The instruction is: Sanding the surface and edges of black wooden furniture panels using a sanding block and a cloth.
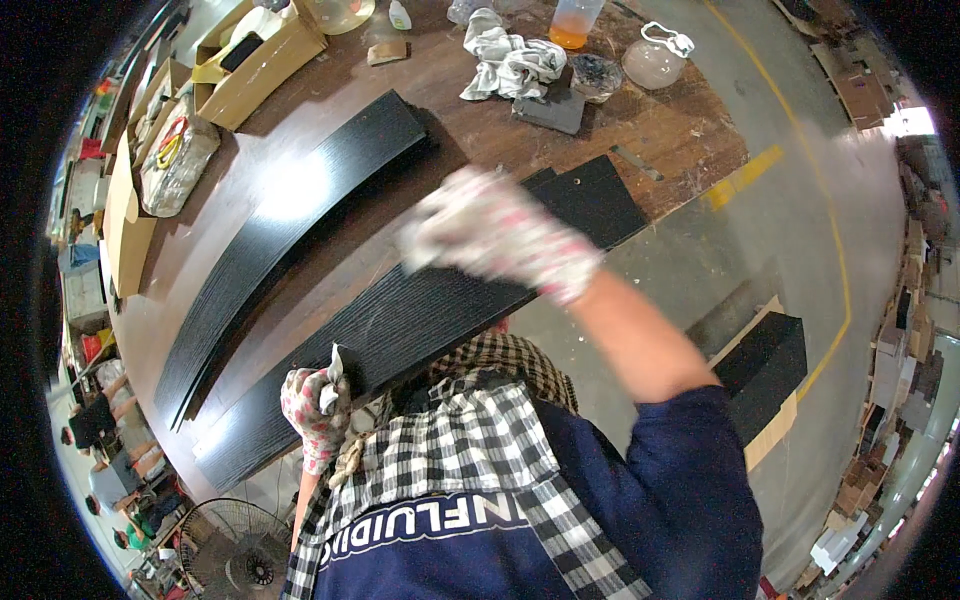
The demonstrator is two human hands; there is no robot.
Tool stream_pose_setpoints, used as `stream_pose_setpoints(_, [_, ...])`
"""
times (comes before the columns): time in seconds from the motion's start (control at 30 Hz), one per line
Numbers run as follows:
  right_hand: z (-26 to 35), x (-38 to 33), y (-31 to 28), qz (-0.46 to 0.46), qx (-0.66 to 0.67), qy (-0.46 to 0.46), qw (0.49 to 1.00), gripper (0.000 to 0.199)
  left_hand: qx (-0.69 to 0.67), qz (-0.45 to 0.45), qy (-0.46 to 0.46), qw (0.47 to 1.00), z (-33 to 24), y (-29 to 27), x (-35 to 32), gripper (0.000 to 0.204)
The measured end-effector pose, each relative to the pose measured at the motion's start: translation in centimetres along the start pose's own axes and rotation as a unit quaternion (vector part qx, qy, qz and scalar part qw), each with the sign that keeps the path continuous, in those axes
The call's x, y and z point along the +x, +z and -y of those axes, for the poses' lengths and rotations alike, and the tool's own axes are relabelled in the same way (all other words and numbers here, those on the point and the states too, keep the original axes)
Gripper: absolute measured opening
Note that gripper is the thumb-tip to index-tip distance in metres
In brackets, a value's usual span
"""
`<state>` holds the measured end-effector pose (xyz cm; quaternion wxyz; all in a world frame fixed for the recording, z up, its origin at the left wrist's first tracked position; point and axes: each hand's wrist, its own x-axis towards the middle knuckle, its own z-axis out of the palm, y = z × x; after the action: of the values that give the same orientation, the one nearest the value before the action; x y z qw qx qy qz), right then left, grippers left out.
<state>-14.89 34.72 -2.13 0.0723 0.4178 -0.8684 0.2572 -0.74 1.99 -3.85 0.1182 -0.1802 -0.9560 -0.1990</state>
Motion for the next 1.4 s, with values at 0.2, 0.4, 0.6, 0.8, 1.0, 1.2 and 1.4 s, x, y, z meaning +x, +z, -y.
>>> stream_pose_setpoints(0.2, [-11.0,-14.2,-12.3,0.044,-0.158,0.318,0.934,0.035,-0.013,0.005,0.017,1.000,-0.1,0.2,0.6,0.019])
stream_pose_setpoints(0.4, [-7.5,-12.7,-9.7,-0.077,0.061,0.374,0.922,0.036,-0.012,0.007,0.002,1.000,0.4,0.2,-0.1,0.018])
stream_pose_setpoints(0.6, [-2.8,-20.4,-11.1,-0.005,0.083,0.451,0.889,0.040,-0.011,0.005,0.017,1.000,0.4,0.0,-0.2,0.017])
stream_pose_setpoints(0.8, [-4.2,-16.8,-9.0,-0.094,0.020,0.384,0.918,0.041,-0.019,0.009,0.011,1.000,0.6,0.3,0.1,0.017])
stream_pose_setpoints(1.0, [-0.1,-23.5,-8.4,-0.137,0.019,0.442,0.886,0.040,-0.008,0.006,0.006,1.000,0.4,0.2,-0.2,0.017])
stream_pose_setpoints(1.2, [0.3,-19.0,-3.3,-0.276,-0.207,0.404,0.847,0.041,-0.004,-0.003,0.022,1.000,0.8,0.5,0.0,0.018])
stream_pose_setpoints(1.4, [9.3,-13.0,3.6,-0.246,-0.084,0.301,0.918,0.040,-0.007,-0.001,0.015,1.000,0.4,0.3,-0.1,0.018])
